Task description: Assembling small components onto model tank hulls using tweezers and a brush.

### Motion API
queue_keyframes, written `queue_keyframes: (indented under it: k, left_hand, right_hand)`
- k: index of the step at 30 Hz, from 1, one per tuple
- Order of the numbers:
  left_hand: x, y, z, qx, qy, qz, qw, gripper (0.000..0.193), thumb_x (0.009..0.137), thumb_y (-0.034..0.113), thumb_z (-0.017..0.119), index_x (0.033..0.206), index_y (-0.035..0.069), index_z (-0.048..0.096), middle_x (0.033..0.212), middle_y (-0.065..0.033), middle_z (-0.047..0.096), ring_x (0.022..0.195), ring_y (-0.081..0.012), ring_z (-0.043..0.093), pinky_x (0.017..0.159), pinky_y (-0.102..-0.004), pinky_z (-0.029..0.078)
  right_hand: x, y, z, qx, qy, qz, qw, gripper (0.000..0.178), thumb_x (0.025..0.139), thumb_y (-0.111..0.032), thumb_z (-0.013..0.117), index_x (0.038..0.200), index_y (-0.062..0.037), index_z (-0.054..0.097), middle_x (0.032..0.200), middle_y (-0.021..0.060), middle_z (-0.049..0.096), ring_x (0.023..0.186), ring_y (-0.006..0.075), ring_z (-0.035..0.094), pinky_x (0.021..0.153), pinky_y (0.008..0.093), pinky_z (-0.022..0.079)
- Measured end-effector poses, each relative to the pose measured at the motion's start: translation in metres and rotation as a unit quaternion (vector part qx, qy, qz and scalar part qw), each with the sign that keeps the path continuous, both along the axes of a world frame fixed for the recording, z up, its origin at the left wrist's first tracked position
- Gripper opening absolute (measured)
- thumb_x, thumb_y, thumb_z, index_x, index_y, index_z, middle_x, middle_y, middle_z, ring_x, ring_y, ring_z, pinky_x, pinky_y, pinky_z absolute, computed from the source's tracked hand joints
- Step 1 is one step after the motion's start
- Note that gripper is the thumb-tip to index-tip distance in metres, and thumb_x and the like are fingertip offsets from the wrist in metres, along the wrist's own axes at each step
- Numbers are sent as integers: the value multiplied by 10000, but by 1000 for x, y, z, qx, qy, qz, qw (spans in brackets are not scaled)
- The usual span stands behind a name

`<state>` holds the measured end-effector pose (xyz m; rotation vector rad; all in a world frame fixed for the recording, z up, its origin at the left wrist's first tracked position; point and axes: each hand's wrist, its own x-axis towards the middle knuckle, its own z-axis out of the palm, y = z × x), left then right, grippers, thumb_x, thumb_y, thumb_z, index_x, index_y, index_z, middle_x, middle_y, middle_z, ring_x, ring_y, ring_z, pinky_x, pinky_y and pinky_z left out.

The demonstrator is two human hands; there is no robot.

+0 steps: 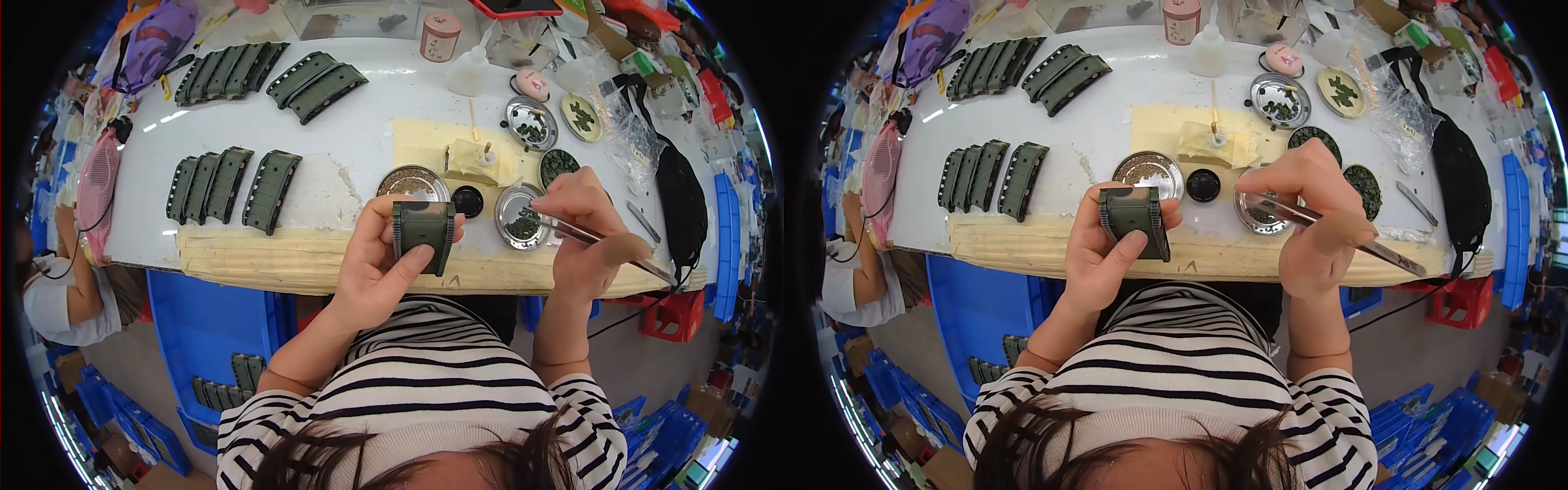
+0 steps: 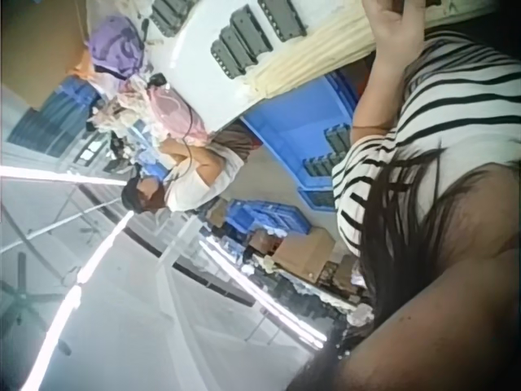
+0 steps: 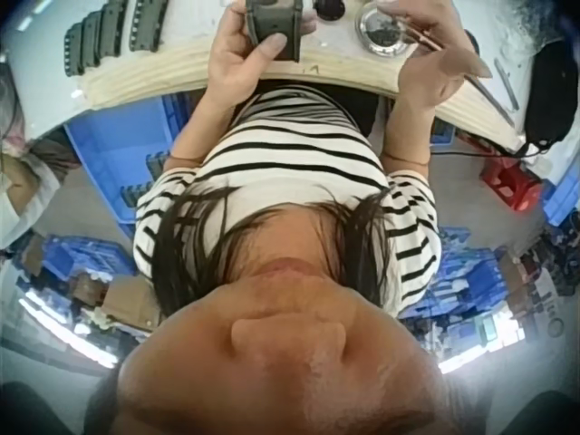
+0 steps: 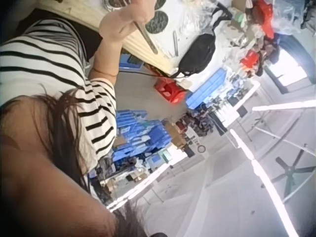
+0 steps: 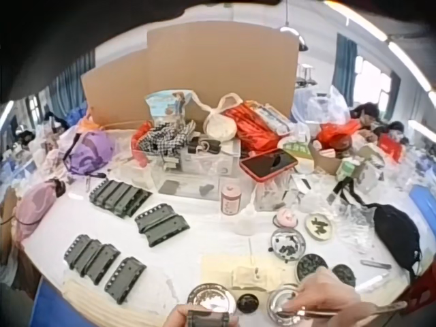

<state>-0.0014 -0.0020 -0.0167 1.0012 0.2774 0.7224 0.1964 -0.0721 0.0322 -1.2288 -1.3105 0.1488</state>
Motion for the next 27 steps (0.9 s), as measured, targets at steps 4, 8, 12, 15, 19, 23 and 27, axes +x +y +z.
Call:
queue_keyframes:
  k: [4,8,12,15,19,23,27]
  left_hand:
    - [-5,4,0,35,45,-26,998,369,959,48,470,1308,-25,375,1200,-182,571,1100,-218,571,966,-332,437]
    - [-5,4,3,23,47,-45,998,446,1010,238,379,1368,-28,367,1165,-167,586,1036,-197,581,942,-326,447]
    - [-4,3,-2,-81,-7,-94,992,641,1020,454,177,1384,-35,374,1125,-157,603,982,-178,585,906,-305,456]
    - [1,-1,7,-128,61,-79,987,750,992,519,131,1326,-86,422,1026,-159,626,939,-226,615,872,-342,475]
    - [0,-2,6,-90,94,-66,989,703,1006,459,127,1313,-89,443,1000,-151,634,909,-211,613,855,-324,474]
    - [-2,-2,6,-71,106,-62,990,685,1009,434,127,1306,-94,447,993,-159,639,899,-210,616,854,-323,477]
    - [-2,-3,9,-60,113,-56,990,688,1008,436,133,1301,-99,450,997,-169,641,892,-219,618,853,-327,481]
  right_hand:
    - [13,-7,-2,-93,-19,3,995,407,967,-292,487,689,-7,573,694,25,530,564,112,446,562,248,389]
    - [0,4,8,-163,39,-41,985,53,866,-26,593,824,4,606,756,38,556,629,105,494,593,249,402]
    - [0,7,4,-149,-12,-38,988,42,836,-14,615,865,-8,645,736,45,565,669,132,499,622,258,408]
    - [-5,7,6,-136,-52,-14,989,53,820,-13,631,864,-19,660,717,53,570,674,164,498,630,269,403]
    - [-11,6,2,-128,-69,0,989,63,806,-9,639,860,-28,666,702,51,570,668,187,484,632,280,392]
    - [-13,7,0,-122,-80,0,989,53,805,-13,644,851,-27,666,704,50,572,668,188,487,627,275,393]
    - [-9,7,0,-133,-64,-24,989,48,810,-25,651,854,-27,669,711,52,583,680,186,507,632,270,405]
